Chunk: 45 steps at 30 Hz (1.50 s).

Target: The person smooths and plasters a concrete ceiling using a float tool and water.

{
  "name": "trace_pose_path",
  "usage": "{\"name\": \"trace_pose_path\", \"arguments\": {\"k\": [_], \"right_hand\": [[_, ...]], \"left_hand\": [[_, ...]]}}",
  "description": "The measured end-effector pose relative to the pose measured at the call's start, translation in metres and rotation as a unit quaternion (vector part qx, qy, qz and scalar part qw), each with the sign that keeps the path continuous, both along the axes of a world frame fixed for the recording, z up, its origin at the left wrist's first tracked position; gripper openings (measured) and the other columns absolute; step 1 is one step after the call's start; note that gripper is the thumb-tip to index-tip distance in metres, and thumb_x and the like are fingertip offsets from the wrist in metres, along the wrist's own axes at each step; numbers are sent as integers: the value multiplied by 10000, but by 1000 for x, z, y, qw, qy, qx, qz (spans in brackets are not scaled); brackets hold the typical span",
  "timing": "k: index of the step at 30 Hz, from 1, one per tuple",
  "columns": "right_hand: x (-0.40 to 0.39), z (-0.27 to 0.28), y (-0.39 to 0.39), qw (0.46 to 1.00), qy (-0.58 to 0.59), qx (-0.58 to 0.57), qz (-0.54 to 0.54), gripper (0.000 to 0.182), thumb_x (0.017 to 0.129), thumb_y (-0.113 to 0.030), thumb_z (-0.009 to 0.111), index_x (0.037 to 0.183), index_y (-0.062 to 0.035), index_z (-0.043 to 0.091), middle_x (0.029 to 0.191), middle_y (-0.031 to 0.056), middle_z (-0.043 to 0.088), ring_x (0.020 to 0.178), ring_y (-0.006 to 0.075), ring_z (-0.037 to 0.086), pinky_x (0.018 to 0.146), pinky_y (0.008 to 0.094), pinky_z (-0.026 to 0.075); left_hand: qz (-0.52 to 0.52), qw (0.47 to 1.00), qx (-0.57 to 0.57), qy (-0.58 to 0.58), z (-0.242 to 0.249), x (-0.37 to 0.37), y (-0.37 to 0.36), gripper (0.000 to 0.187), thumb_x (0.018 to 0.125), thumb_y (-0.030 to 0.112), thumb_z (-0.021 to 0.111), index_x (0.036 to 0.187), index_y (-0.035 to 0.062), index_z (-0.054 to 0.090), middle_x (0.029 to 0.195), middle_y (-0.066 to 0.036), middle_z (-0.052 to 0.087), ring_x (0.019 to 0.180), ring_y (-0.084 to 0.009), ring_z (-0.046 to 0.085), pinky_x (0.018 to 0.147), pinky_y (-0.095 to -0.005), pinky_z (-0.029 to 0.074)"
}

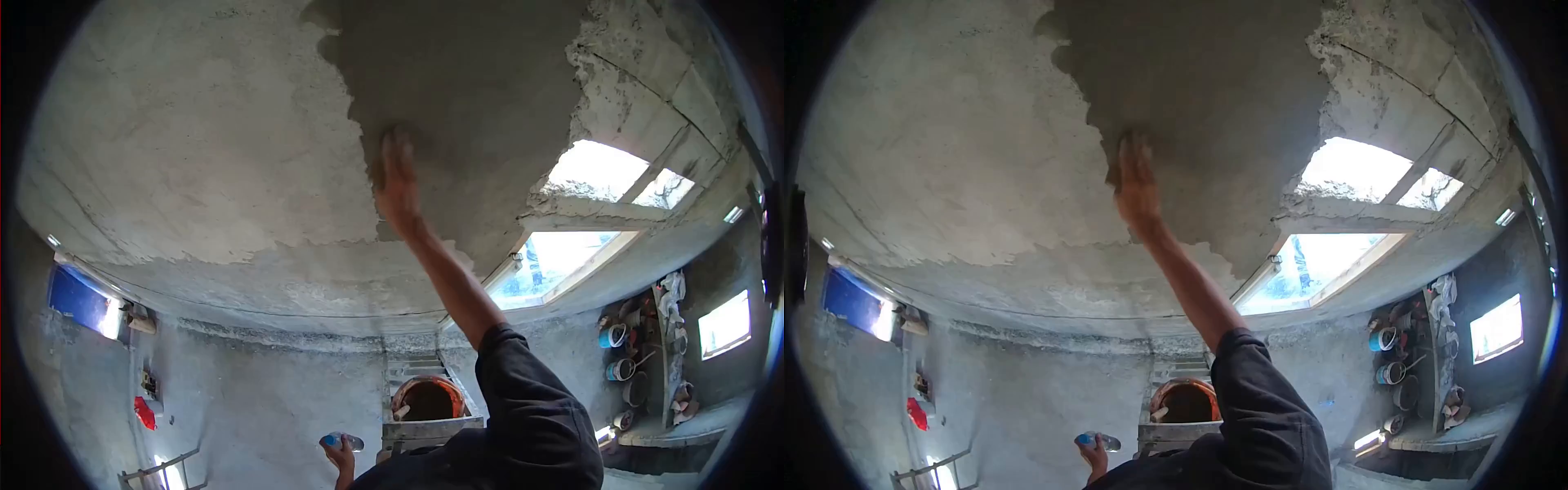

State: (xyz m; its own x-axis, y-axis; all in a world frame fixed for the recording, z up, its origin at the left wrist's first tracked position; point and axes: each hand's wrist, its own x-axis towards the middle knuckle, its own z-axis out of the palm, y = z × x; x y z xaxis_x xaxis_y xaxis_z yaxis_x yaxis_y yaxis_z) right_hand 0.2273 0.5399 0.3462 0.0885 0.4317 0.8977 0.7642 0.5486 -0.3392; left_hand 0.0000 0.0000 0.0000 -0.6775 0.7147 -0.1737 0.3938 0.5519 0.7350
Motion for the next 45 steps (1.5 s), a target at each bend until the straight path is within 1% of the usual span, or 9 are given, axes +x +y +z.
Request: {"name": "trace_pose_path", "arguments": {"k": [5, 8, 10, 16, 22, 26, 31, 37, 45], "right_hand": [[-9, -54, -37, 998, -28, -28, 53, 492, 847, 18, 525, 1332, -18, 458, 1272, 249, 521, 1093, 391, 549, 830, 375, 515], [-1, -45, -59, 944, 223, -216, 113, 463, 859, 20, 504, 1320, -16, 478, 1242, 244, 549, 1066, 368, 562, 875, 370, 482], [12, -21, -61, 941, 302, -103, 116, 483, 874, -2, 499, 1352, -9, 430, 1323, 248, 478, 1138, 372, 526, 958, 365, 442], [15, -15, -1, 996, -85, 15, -14, 593, 840, 20, 513, 1400, 14, 320, 1457, 221, 301, 1304, 402, 353, 1072, 487, 325], [11, -83, 11, 989, -145, -33, -21, 595, 804, 71, 480, 1380, 25, 339, 1444, 230, 317, 1328, 411, 310, 1083, 497, 307], [13, -131, -30, 984, -112, -124, 68, 601, 799, 89, 458, 1384, 44, 328, 1429, 242, 340, 1319, 409, 330, 1089, 452, 305], [10, -83, -55, 968, 227, -78, 67, 535, 869, 65, 364, 1400, 42, 309, 1433, 259, 328, 1341, 403, 298, 1101, 419, 273], [6, -3, -5, 999, 52, 1, -1, 520, 885, 26, 446, 1389, 48, 320, 1434, 258, 320, 1327, 425, 305, 1109, 446, 259], [2, -165, -61, 945, 16, -264, 193, 646, 780, 114, 408, 1402, -46, 340, 1334, 268, 432, 1218, 419, 433, 1006, 453, 388]], "left_hand": [[33, 999, 7, -3, -14, 2, -8, 608, 780, 312, 737, 1150, -34, 400, 1046, -267, 546, 979, -447, 556, 832, -478, 450], [21, 1000, -5, 6, -11, 1, -9, 605, 777, 322, 738, 1132, -36, 405, 1035, -271, 542, 981, -455, 547, 834, -481, 448], [19, 1000, -4, 10, -10, -1, -11, 606, 775, 327, 739, 1129, -34, 405, 1030, -272, 541, 977, -460, 544, 830, -485, 446], [15, 1000, -1, 11, -16, -2, -16, 600, 773, 337, 739, 1113, -31, 409, 1016, -273, 540, 962, -464, 541, 813, -492, 442], [38, 999, 13, 14, -19, 0, -17, 571, 780, 301, 736, 1118, -19, 405, 986, -262, 545, 947, -453, 546, 800, -489, 443], [42, 999, 23, 1, -23, 4, -23, 551, 776, 269, 741, 1118, -10, 412, 974, -246, 546, 926, -440, 551, 791, -479, 446], [32, 999, 28, 21, -19, 6, -19, 548, 766, 252, 754, 1111, -14, 422, 995, -244, 540, 942, -435, 546, 803, -469, 443], [29, 999, 34, 13, -13, 7, -14, 572, 765, 285, 754, 1108, -29, 420, 1012, -249, 535, 962, -432, 538, 827, -467, 434], [-17, 998, 52, 14, -11, 7, 6, 540, 750, 191, 761, 1114, -17, 420, 1007, -231, 530, 944, -425, 536, 818, -454, 436]]}}
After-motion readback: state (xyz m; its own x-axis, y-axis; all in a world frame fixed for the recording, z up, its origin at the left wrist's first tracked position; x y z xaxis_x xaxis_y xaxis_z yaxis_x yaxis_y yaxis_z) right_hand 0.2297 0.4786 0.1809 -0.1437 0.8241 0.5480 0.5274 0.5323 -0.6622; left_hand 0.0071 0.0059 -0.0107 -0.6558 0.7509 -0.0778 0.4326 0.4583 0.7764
